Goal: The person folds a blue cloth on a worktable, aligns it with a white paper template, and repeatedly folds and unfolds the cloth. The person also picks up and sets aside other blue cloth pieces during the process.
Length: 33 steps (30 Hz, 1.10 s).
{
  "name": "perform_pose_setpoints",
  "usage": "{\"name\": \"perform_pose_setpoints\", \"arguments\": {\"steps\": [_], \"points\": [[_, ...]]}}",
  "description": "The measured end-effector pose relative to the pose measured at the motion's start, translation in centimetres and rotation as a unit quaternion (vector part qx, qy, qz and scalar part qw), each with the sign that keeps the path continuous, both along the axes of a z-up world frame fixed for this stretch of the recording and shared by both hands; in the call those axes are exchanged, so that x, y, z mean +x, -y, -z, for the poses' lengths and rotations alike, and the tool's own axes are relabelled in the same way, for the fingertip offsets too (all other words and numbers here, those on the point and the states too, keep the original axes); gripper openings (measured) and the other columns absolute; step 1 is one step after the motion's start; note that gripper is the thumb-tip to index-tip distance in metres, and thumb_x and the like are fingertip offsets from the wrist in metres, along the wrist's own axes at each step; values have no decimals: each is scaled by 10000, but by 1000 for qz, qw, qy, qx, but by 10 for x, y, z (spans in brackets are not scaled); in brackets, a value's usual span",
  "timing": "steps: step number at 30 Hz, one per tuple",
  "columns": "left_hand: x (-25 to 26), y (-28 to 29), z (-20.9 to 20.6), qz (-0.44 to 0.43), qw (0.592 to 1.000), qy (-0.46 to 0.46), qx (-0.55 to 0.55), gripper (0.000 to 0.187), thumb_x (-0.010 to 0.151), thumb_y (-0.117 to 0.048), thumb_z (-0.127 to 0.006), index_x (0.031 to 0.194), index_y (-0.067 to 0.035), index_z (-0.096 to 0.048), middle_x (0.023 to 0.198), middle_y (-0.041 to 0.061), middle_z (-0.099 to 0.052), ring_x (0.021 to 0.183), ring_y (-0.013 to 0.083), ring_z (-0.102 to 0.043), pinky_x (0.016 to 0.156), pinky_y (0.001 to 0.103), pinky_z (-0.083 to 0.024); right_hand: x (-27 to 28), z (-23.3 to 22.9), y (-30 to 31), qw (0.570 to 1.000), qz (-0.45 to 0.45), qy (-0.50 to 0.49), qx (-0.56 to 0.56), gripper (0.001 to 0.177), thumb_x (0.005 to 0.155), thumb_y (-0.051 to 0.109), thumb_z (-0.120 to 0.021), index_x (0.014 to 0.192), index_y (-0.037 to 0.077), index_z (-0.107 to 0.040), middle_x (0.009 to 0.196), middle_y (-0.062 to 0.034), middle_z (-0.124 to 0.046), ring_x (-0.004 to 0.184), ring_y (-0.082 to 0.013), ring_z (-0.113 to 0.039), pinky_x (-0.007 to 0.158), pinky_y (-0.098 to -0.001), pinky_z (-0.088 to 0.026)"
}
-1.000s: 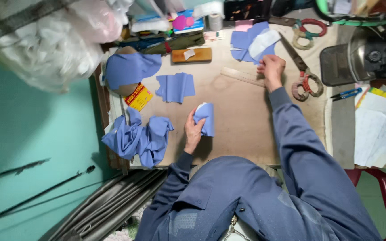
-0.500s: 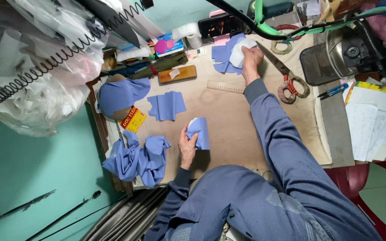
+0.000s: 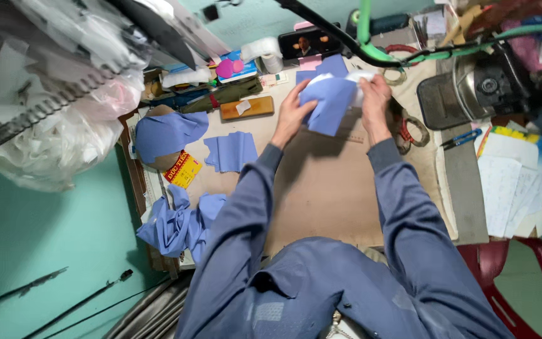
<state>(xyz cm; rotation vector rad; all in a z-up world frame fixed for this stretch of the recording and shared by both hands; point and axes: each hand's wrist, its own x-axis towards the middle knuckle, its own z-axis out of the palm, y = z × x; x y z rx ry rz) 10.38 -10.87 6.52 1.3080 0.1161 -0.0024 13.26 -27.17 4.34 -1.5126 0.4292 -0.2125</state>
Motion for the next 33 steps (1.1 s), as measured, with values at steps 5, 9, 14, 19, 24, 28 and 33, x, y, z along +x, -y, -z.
{"name": "perform_pose_setpoints", "arguments": {"steps": [5,9,14,19,24,28,33], "points": [[48,-6,8,17,972,-14,233,695,736,-46,-838,1387,-90,-597,1325,185,-649,1238,345,-613,1035,426,-529,10,33,18,998,-30,-31,35,118,933,150,-711,1018,79,-674,796,3,-662,717,-80,-611,644,-231,-537],[52,-20,21,-2,939,-57,338,655,788,-65,-770,1405,-157,-571,1322,122,-669,1243,307,-620,1074,437,-512,8,28,7,996,-63,-55,40,125,927,169,-734,1009,88,-687,800,9,-682,704,-62,-633,629,-239,-555],[37,-23,38,-80,915,-84,386,675,835,-138,-695,1469,-64,-475,1278,259,-650,1257,422,-598,1080,519,-502,25,26,-22,992,-120,-8,29,171,898,115,-738,1060,102,-685,838,14,-637,761,-58,-610,668,-213,-532],[-12,-49,37,-218,891,31,397,529,855,-122,-685,1372,-111,-575,1127,188,-642,1061,365,-628,979,441,-502,24,70,-15,964,-125,-110,-210,225,798,265,-776,983,140,-745,880,-57,-733,816,-193,-713,698,-350,-551],[-66,-149,44,-287,860,93,410,248,958,-61,-559,1174,-86,-678,1080,95,-720,1001,281,-666,917,408,-517,-17,53,11,912,-228,-79,-331,407,990,129,-576,1298,-130,-515,1070,-250,-697,927,-334,-673,838,-458,-508],[-85,-238,36,-349,787,-61,505,377,887,77,-553,1226,-68,-632,1095,140,-697,997,276,-621,818,374,-524,-84,61,25,920,-198,17,-337,266,1016,48,-569,1254,-70,-586,1158,-233,-643,994,-322,-611,856,-443,-482],[-71,-309,10,-154,588,-55,792,561,839,82,-577,1376,-67,-513,1379,156,-561,1283,367,-490,1103,485,-371,-190,85,35,938,-176,-8,-300,215,1086,136,-587,1252,25,-669,930,-88,-685,822,-183,-614,794,-339,-482]]}}
